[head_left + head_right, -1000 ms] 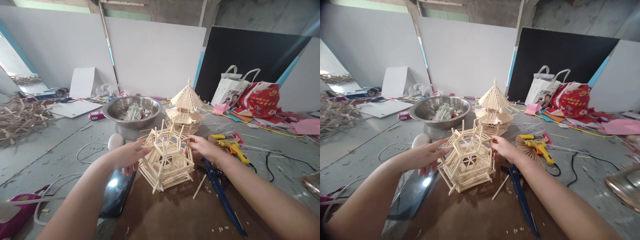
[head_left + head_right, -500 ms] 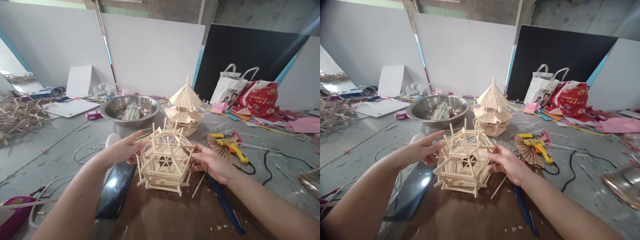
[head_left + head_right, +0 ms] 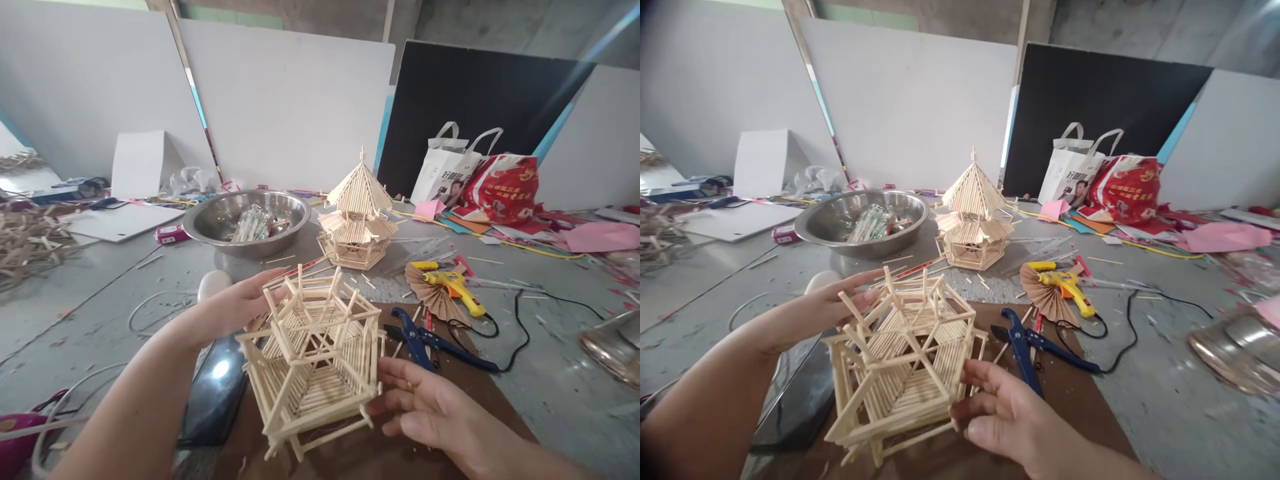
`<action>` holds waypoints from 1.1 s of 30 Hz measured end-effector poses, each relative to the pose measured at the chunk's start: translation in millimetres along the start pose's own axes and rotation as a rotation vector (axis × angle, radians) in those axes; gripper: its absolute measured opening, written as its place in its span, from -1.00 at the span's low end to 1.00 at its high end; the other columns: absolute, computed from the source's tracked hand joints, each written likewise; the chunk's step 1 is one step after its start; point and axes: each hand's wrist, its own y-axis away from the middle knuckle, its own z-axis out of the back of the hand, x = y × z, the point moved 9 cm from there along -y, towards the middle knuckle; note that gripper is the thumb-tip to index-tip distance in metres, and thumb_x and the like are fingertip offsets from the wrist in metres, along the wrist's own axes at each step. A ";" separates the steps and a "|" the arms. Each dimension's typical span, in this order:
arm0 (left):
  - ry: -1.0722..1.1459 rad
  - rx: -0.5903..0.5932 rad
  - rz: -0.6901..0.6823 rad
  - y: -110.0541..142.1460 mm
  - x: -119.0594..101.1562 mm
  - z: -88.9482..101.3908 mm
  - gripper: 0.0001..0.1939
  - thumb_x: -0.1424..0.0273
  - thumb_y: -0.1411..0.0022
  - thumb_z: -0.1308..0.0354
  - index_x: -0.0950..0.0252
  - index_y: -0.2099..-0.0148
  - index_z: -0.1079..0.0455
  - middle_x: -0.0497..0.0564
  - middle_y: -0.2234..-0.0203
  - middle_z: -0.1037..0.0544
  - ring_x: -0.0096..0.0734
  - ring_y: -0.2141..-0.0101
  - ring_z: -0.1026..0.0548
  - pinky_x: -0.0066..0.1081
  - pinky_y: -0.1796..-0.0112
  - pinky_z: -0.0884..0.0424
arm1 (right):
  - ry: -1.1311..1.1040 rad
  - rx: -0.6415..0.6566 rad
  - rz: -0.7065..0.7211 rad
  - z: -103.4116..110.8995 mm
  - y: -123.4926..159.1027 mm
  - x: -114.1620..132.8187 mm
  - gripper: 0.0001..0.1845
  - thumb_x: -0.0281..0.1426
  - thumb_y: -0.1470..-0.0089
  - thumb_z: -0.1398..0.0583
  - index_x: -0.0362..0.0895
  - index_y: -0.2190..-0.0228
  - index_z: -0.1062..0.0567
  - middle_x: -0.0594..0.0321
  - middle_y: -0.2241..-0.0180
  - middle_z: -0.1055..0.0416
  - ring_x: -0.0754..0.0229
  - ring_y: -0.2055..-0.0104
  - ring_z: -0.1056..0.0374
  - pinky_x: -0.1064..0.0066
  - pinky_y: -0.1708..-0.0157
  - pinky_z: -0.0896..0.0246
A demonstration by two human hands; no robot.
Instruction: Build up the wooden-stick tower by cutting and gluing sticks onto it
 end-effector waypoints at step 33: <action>-0.140 -0.928 -0.338 101.5 -65.1 68.6 -0.81 0.22 -0.07 -0.03 0.20 0.39 -0.37 -0.15 0.55 -0.47 -0.48 0.48 -0.40 -0.47 0.48 -0.32 | 1.691 -0.707 0.063 168.3 -74.5 117.5 -0.75 -0.37 0.01 0.01 -0.09 0.44 -0.45 0.21 0.38 -0.47 0.17 0.31 -0.34 0.45 0.41 -0.07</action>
